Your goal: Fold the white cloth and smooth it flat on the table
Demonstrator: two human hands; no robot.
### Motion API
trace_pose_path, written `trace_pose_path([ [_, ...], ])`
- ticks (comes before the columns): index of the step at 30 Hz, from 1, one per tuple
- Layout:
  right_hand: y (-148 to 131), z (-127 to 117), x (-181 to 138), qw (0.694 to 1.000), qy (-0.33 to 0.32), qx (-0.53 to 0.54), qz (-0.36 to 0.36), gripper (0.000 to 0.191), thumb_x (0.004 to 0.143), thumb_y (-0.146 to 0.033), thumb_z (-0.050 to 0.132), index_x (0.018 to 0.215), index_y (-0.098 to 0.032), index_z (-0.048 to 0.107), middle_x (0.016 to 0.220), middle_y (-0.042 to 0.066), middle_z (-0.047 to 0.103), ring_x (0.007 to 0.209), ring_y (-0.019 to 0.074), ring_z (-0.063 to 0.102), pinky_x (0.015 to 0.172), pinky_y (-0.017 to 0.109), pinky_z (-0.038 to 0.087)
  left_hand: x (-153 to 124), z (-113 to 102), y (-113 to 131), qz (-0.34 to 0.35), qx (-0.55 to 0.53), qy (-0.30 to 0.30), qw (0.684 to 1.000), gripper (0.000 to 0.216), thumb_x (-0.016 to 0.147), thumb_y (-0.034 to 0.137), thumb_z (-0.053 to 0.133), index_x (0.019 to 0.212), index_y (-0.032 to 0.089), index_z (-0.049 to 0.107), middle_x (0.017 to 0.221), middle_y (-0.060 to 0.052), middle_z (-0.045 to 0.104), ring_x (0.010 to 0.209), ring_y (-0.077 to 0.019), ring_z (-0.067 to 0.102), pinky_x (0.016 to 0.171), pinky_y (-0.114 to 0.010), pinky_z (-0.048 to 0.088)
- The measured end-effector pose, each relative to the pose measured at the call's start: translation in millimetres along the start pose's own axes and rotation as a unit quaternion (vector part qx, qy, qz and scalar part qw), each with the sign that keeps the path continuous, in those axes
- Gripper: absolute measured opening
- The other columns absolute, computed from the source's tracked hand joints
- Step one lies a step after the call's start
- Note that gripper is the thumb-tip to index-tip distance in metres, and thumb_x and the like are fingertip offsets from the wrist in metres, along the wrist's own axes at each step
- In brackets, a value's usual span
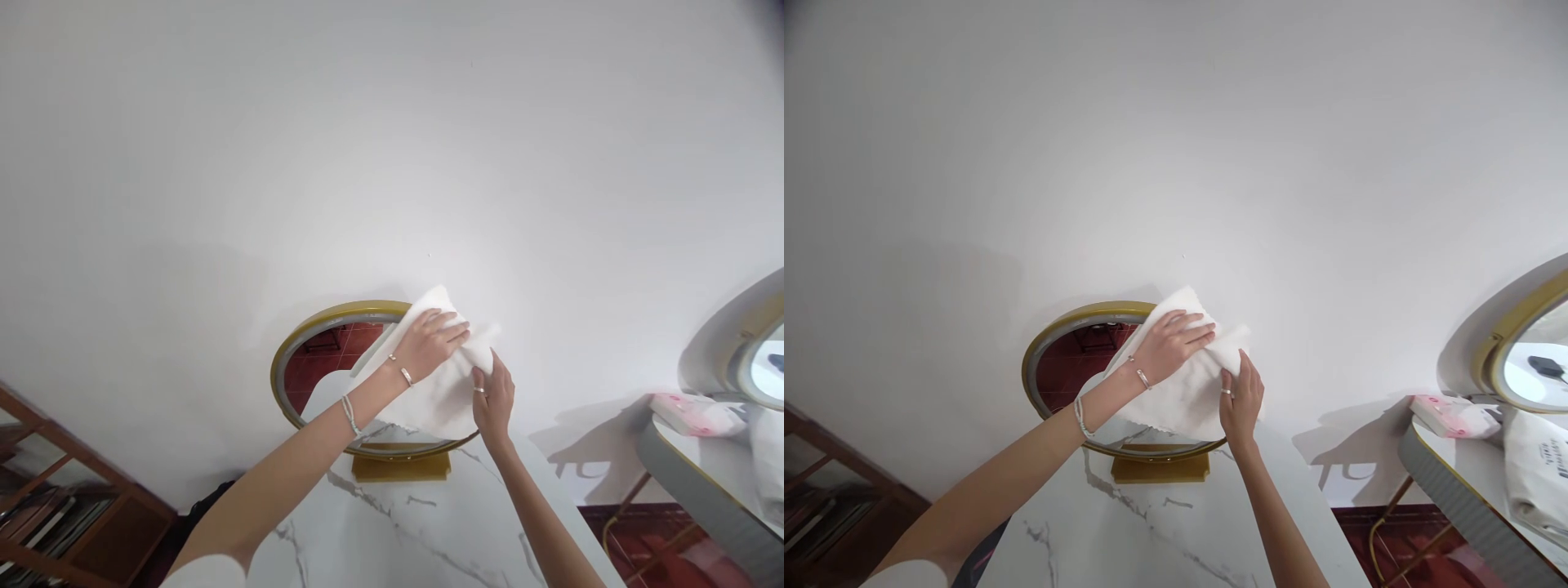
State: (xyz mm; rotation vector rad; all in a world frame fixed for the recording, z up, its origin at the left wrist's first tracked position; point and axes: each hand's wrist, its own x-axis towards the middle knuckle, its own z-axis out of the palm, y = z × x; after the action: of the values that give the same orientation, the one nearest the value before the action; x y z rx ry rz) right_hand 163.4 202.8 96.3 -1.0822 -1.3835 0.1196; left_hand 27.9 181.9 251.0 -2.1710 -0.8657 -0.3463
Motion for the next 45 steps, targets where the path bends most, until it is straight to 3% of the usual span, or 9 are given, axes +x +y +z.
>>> trace_pose_path([
  [6,-73,27,45,0.983,0.046,-0.065,-0.168,0.040,0.095,-0.030,0.040,0.134,-0.024,0.045,0.127,0.011,0.054,0.118,0.0250,0.047,0.096,0.042,0.035,-64,-37,-49,-0.173,-0.017,0.097,0.980,0.028,0.095,0.022,0.043,0.118,0.024,0.060,0.120,-0.002,0.065,0.117,-0.0179,0.054,0.098,-0.035,0.042],
  [11,-139,68,62,0.944,0.009,-0.080,-0.321,0.036,0.092,-0.020,0.044,0.124,-0.030,0.056,0.123,0.005,0.058,0.118,0.0250,0.046,0.102,0.044,0.030,-142,-39,-73,-0.338,-0.026,0.152,0.928,0.037,0.095,0.032,0.041,0.128,0.020,0.051,0.120,-0.010,0.060,0.115,-0.0200,0.053,0.098,-0.035,0.043],
  [20,-181,143,7,0.794,-0.170,-0.026,-0.583,0.046,0.093,-0.010,0.037,0.138,-0.020,0.040,0.149,0.007,0.034,0.139,0.0222,0.025,0.113,0.045,0.022,-254,6,-41,-0.545,-0.037,0.230,0.806,0.035,0.094,0.036,0.041,0.121,0.017,0.051,0.119,-0.013,0.054,0.117,-0.0216,0.052,0.099,-0.038,0.044],
  [23,-169,143,2,0.809,-0.145,-0.038,-0.568,0.046,0.095,-0.011,0.035,0.140,-0.023,0.037,0.149,0.003,0.034,0.139,0.0179,0.025,0.114,0.039,0.021,-242,22,-37,-0.507,-0.008,0.222,0.833,0.046,0.095,0.031,0.039,0.139,0.018,0.033,0.140,-0.018,0.042,0.136,-0.0251,0.033,0.108,-0.047,0.034],
  [26,-143,126,12,0.875,-0.044,-0.066,-0.477,0.048,0.096,-0.022,0.041,0.143,-0.026,0.033,0.144,0.005,0.042,0.137,0.0203,0.030,0.115,0.048,0.009,-196,21,-43,-0.415,0.048,0.213,0.883,0.047,0.094,0.027,0.041,0.140,0.018,0.033,0.144,-0.019,0.040,0.141,-0.0278,0.021,0.112,-0.055,0.025],
  [30,-92,86,23,0.957,0.097,-0.092,-0.256,0.059,0.093,-0.035,0.046,0.147,-0.020,0.026,0.146,0.017,0.036,0.138,0.0310,0.026,0.109,0.063,0.010,-107,9,-42,-0.278,0.060,0.165,0.944,0.040,0.094,0.024,0.041,0.133,0.025,0.046,0.141,-0.007,0.048,0.139,-0.0236,0.027,0.115,-0.050,0.021],
  [35,-54,46,34,0.972,0.204,-0.082,-0.081,0.049,0.096,-0.040,0.034,0.138,-0.017,0.042,0.138,0.017,0.047,0.134,0.0308,0.035,0.109,0.062,0.013,-29,9,-25,-0.094,0.036,0.089,0.991,0.041,0.096,0.015,0.030,0.127,0.030,0.053,0.136,0.005,0.052,0.133,-0.0155,0.038,0.117,-0.038,0.023],
  [39,-71,45,49,0.977,0.152,-0.059,-0.137,0.045,0.096,-0.038,0.026,0.122,-0.021,0.059,0.116,0.011,0.064,0.114,0.0272,0.056,0.107,0.057,0.022,-44,8,-32,-0.177,0.016,0.122,0.976,0.043,0.094,0.014,0.036,0.131,0.031,0.050,0.135,0.002,0.054,0.132,-0.0163,0.041,0.115,-0.040,0.028],
  [45,-145,97,54,0.928,0.021,-0.017,-0.372,0.043,0.094,-0.016,0.033,0.128,-0.031,0.053,0.131,0.003,0.056,0.130,0.0216,0.042,0.112,0.051,0.018,-150,6,-54,-0.407,-0.003,0.260,0.875,0.039,0.097,0.024,0.032,0.132,0.024,0.050,0.134,-0.006,0.055,0.133,-0.0194,0.039,0.112,-0.044,0.029],
])
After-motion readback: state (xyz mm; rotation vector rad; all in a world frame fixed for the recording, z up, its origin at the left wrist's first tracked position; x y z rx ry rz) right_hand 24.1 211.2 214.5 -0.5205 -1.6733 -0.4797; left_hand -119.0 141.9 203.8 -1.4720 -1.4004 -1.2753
